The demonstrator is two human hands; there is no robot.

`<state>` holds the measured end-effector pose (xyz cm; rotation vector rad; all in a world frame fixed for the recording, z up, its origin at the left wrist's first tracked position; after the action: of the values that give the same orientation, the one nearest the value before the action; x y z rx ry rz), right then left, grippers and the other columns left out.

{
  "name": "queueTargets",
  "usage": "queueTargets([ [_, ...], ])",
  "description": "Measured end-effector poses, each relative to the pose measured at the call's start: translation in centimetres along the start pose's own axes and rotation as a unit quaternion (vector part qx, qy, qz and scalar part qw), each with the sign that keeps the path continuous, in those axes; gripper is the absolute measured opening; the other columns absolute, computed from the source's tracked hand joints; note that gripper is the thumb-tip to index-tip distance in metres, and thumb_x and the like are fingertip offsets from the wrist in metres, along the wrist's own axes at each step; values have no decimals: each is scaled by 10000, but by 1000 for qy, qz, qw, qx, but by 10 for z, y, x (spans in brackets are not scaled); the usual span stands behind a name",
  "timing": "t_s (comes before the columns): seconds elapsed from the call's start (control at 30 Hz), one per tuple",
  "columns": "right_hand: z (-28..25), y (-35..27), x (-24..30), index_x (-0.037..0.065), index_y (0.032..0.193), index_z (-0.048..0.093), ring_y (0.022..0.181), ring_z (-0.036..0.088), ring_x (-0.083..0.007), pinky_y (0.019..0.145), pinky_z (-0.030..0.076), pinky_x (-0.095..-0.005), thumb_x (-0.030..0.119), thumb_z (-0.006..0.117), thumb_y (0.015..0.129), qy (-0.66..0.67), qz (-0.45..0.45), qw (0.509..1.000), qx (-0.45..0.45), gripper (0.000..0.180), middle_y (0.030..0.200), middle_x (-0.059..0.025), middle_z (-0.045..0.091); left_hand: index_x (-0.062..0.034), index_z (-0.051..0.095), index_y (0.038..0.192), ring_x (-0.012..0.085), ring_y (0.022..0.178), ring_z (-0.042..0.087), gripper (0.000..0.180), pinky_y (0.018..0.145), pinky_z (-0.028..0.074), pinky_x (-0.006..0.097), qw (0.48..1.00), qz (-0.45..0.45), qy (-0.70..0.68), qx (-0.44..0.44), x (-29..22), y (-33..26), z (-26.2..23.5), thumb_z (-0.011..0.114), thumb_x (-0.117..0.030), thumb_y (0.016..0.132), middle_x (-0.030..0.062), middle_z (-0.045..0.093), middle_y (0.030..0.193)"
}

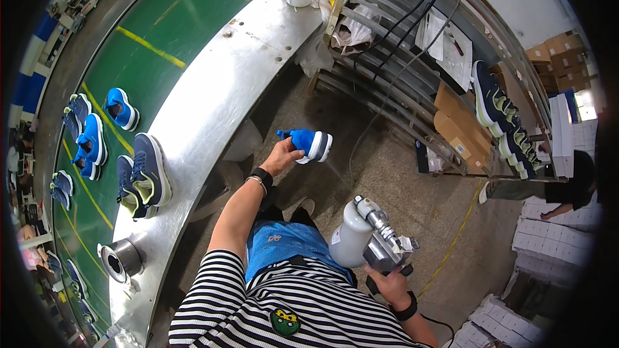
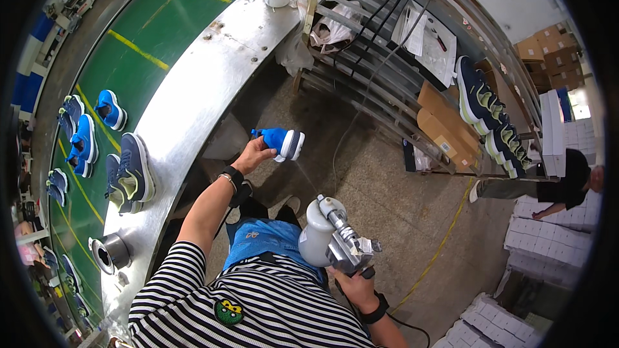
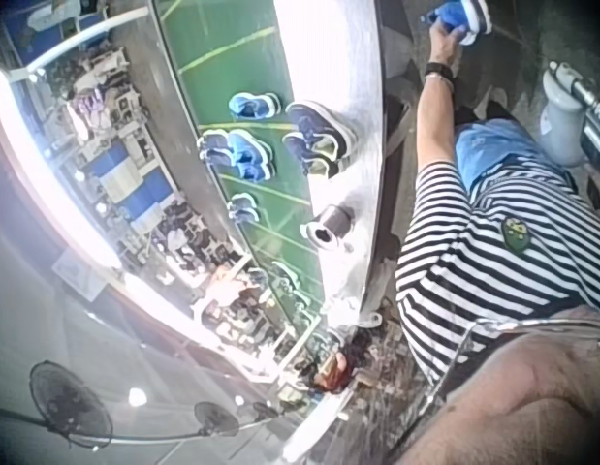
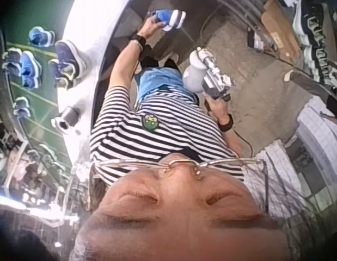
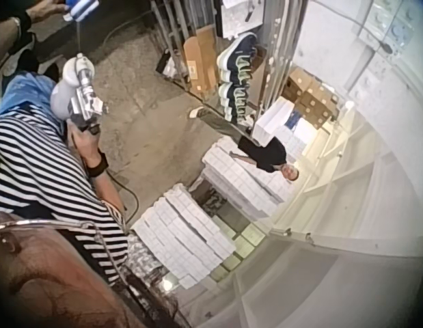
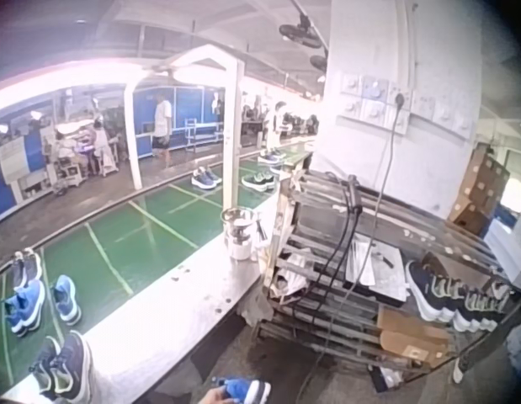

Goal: The person wipes the exterior of blue and dark blue sneakers on a factory assembly line using a white cloth. They handle the shoes one at a time, rotating them to clean different sides, and place them back on the moving conveyor belt.

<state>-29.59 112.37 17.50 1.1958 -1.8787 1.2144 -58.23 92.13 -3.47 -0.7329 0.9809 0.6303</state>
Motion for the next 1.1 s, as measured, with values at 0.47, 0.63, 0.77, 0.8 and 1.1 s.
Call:
queueTargets([
  [0.47,2,-2,-10,-2,1009,559,819,589,-196,718,448,-299,133,683,738,2,-9,1000,2,327,924,-106,617,-36,521,1057,87,871,531,285,813,424,261,999,-26,29,3,2,-3,-4,617,-91,793,5,584,949],
  [0.63,0,0,-4,0,1007,558,824,587,-194,726,446,-302,124,678,739,-9,-7,1000,5,319,924,-107,614,-35,527,1047,87,869,531,278,810,422,259,999,-25,39,2,5,-2,-4,620,-87,791,4,588,939],
  [0.77,-1,-1,-4,0,995,565,824,586,-193,729,446,-305,116,682,731,-13,2,1000,-3,311,924,-105,614,-35,528,1045,88,866,532,278,814,422,260,999,-27,38,0,5,-3,-3,624,-95,791,3,589,936],
  [0.8,-2,-1,-1,-1,992,567,825,586,-193,731,446,-307,116,684,728,-17,2,1000,-10,311,925,-104,614,-35,528,1045,88,865,532,279,816,422,260,999,-26,41,-1,4,-4,-4,625,-98,791,3,589,937],
  [1.1,-10,39,23,-12,980,547,836,544,-209,767,415,-335,145,694,732,-42,-62,996,-52,328,930,-90,583,-51,554,1055,91,916,541,259,841,427,267,1000,11,-3,27,-60,-68,-10,608,-94,805,7,594,996],
])
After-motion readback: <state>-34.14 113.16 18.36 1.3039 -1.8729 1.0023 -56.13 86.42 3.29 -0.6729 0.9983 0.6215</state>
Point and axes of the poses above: each hand's wrist, its own y-axis towards the middle knuckle, its own z-axis out of the palm, x = y × z, the point moved 2 cm from there along y, towards the middle knuckle
